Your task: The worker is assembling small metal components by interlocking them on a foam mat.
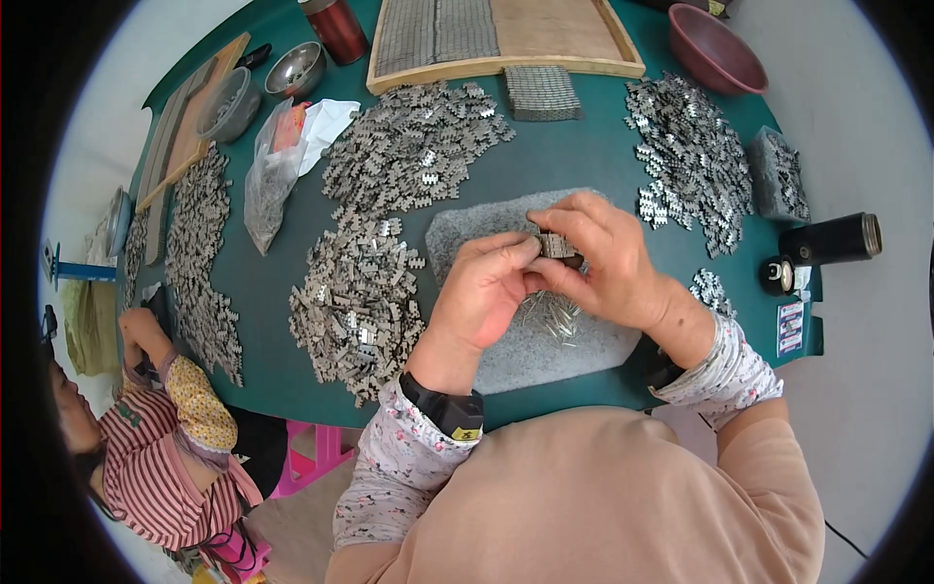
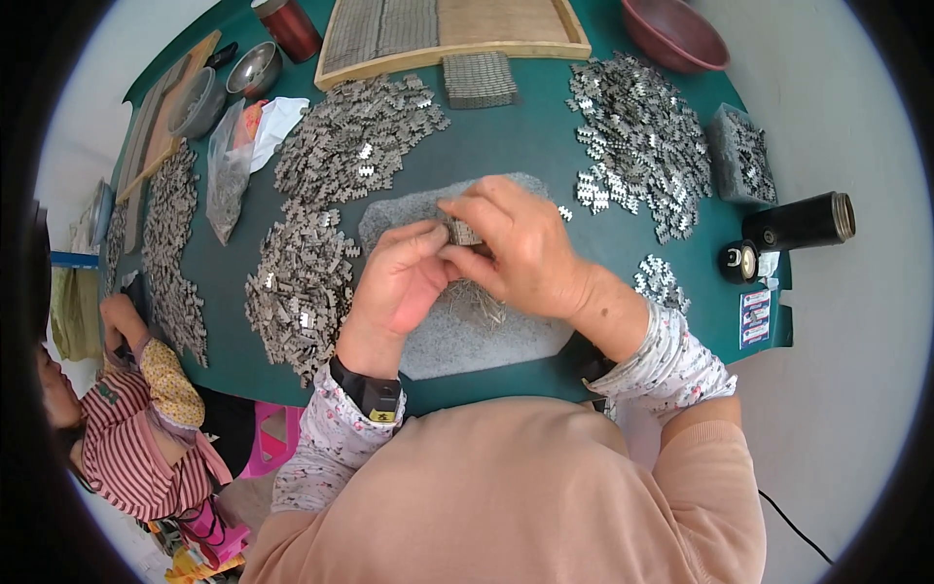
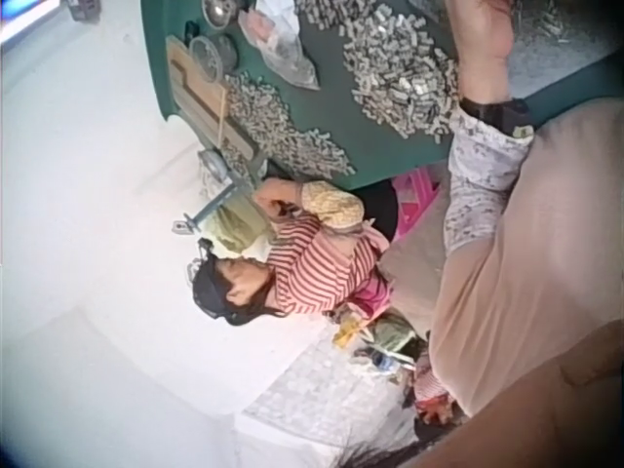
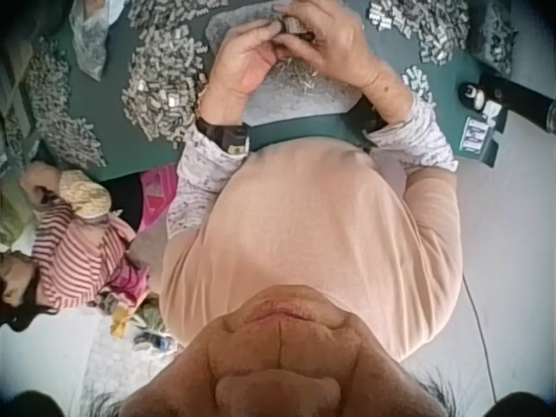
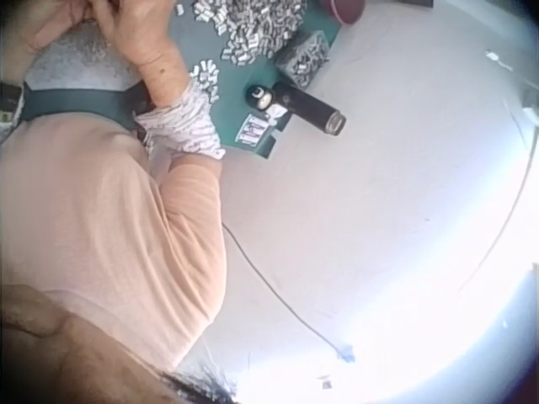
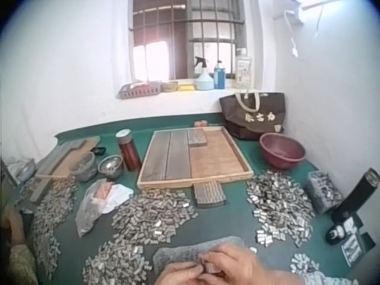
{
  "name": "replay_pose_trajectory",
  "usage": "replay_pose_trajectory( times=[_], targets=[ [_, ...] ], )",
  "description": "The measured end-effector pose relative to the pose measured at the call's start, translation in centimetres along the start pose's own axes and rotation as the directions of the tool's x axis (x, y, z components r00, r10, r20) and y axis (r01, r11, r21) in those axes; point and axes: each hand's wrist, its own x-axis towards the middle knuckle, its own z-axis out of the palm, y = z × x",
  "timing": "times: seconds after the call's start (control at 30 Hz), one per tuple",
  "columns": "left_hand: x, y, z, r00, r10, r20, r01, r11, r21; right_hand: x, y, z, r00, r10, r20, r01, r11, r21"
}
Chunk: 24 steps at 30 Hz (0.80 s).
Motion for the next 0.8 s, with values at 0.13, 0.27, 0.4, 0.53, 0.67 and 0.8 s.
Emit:
replay_pose_trajectory(
  times=[0.13,0.27,0.4,0.53,0.67,0.8],
  targets=[
    [-0.1,0.3,-0.2,0.998,0.066,0.002,-0.066,0.996,0.063,0.4,-0.5,0.0,1.000,0.007,-0.010,-0.006,0.998,0.065],
    [-0.2,0.5,0.4,0.991,0.118,-0.065,-0.102,0.973,0.209,0.1,-0.4,0.1,0.998,0.058,-0.032,-0.055,0.996,0.075],
    [-0.2,0.4,0.3,0.990,0.128,-0.060,-0.107,0.955,0.277,0.0,-0.5,-0.1,0.997,0.071,0.012,-0.072,0.996,0.046],
    [0.0,0.8,0.0,0.999,0.042,0.028,-0.045,0.994,0.101,0.2,-0.5,-0.1,1.000,0.017,-0.021,-0.017,1.000,0.009],
    [-0.1,0.4,0.8,0.997,0.042,-0.072,-0.024,0.972,0.233,0.2,-0.3,-0.1,1.000,-0.003,-0.022,0.003,1.000,-0.011],
    [-0.1,-0.3,0.6,0.961,0.246,-0.124,-0.134,0.811,0.570,0.5,-0.7,-0.3,0.999,-0.048,-0.009,0.047,0.992,-0.116]
  ],
)
